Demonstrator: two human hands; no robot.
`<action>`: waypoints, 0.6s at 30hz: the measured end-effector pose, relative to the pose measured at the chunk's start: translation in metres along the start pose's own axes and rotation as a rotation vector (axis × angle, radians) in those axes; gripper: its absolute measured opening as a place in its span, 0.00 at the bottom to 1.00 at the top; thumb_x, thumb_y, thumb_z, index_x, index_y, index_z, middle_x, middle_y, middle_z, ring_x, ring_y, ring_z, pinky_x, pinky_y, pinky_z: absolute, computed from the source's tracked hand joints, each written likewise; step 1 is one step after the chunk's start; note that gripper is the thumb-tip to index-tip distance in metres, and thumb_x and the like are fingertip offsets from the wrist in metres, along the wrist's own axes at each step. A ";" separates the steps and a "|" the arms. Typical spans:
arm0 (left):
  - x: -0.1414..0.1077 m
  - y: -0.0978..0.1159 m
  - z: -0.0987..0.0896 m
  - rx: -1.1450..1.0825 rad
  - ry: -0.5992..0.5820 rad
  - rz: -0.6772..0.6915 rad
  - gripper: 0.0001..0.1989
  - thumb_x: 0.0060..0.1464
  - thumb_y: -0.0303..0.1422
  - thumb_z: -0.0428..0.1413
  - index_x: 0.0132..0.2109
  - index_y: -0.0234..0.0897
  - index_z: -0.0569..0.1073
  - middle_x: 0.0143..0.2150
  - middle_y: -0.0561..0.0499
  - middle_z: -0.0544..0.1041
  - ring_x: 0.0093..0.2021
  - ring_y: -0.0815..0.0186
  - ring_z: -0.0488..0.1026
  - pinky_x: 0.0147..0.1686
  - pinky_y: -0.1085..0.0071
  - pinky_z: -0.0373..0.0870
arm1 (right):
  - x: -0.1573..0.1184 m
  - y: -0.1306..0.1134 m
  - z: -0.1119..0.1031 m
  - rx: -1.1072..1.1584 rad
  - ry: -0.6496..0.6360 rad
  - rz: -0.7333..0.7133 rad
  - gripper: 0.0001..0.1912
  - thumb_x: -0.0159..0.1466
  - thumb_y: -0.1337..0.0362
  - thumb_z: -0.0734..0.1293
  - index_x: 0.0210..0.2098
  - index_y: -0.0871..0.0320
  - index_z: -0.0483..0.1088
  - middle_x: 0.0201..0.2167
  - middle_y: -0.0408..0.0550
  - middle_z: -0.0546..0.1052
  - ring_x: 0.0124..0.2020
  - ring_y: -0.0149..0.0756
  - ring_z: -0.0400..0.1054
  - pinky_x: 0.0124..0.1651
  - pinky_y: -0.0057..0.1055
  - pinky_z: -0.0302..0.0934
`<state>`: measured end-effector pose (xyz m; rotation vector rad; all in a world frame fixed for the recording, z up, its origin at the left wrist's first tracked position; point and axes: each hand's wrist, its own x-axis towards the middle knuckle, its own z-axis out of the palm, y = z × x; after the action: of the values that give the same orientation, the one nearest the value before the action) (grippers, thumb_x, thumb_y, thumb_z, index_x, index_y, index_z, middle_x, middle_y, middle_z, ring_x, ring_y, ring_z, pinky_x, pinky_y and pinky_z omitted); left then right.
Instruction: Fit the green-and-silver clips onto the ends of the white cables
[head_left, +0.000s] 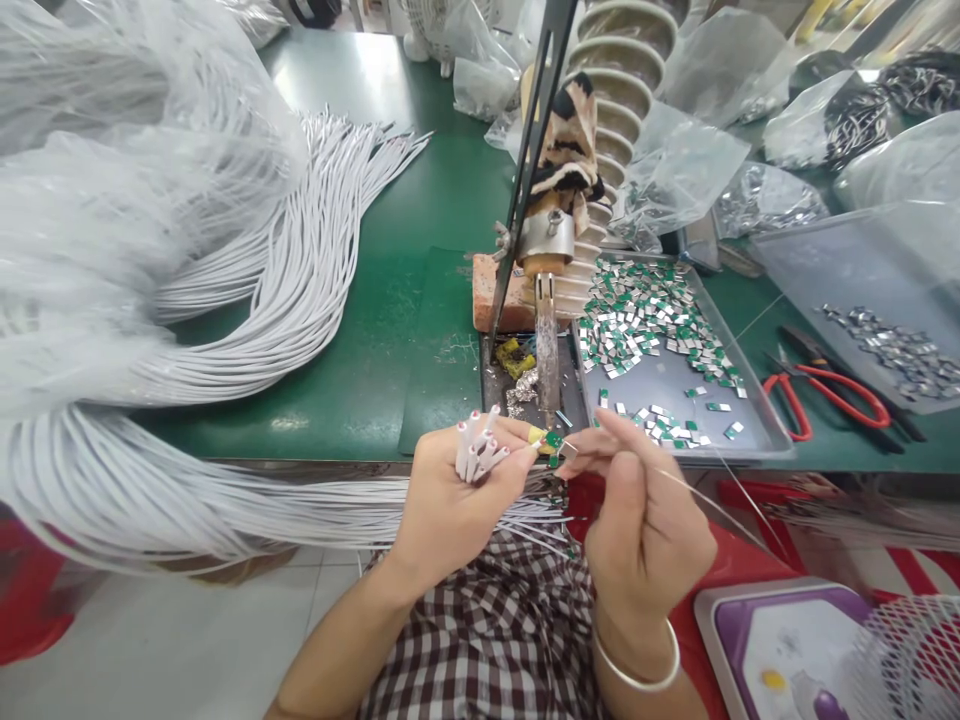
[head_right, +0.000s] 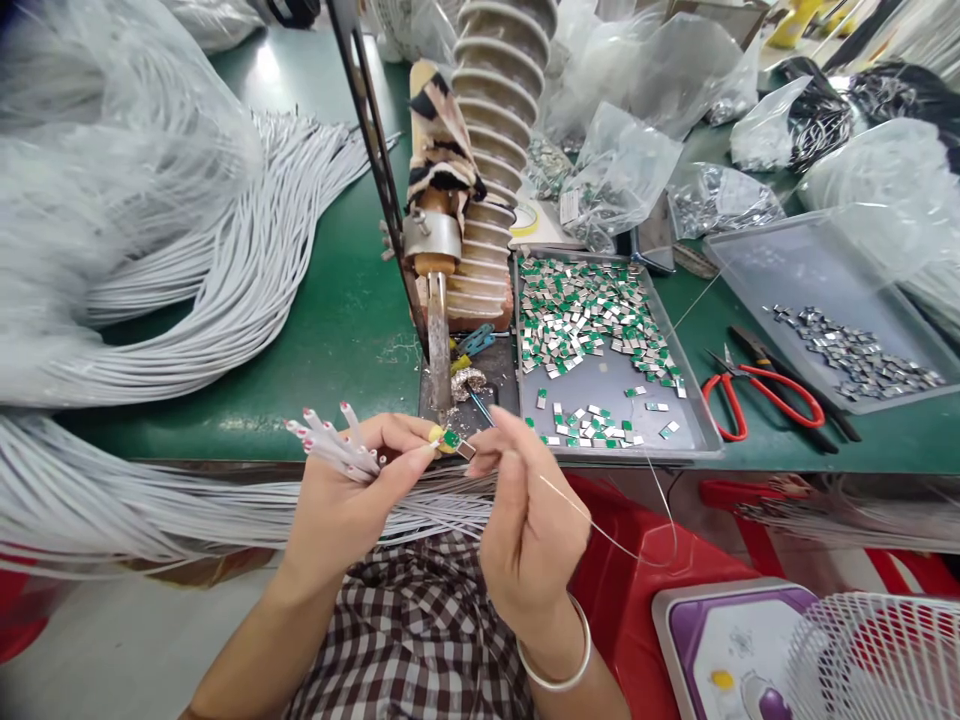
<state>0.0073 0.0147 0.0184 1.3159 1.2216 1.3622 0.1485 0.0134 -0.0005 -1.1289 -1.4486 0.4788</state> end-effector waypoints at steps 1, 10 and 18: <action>0.000 0.001 0.000 0.001 -0.003 0.007 0.11 0.56 0.23 0.56 0.26 0.36 0.72 0.30 0.55 0.81 0.32 0.71 0.76 0.35 0.79 0.70 | 0.000 0.000 0.001 -0.010 0.047 -0.019 0.17 0.69 0.74 0.60 0.53 0.55 0.71 0.36 0.42 0.80 0.28 0.24 0.75 0.33 0.23 0.72; 0.002 0.002 -0.002 0.075 0.008 -0.012 0.06 0.56 0.27 0.57 0.31 0.38 0.75 0.29 0.54 0.77 0.34 0.68 0.73 0.30 0.77 0.66 | 0.010 -0.006 -0.003 -0.141 0.109 -0.133 0.11 0.67 0.75 0.62 0.43 0.59 0.74 0.37 0.45 0.81 0.34 0.29 0.78 0.40 0.26 0.75; 0.005 0.004 -0.001 0.105 -0.001 -0.013 0.06 0.57 0.26 0.56 0.31 0.37 0.74 0.30 0.53 0.78 0.35 0.67 0.74 0.34 0.76 0.68 | 0.018 -0.008 -0.003 -0.129 0.021 -0.278 0.08 0.62 0.76 0.69 0.37 0.58 0.76 0.37 0.45 0.80 0.39 0.30 0.75 0.46 0.30 0.72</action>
<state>0.0058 0.0192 0.0233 1.3789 1.3139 1.3028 0.1504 0.0238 0.0161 -1.0087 -1.6061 0.1796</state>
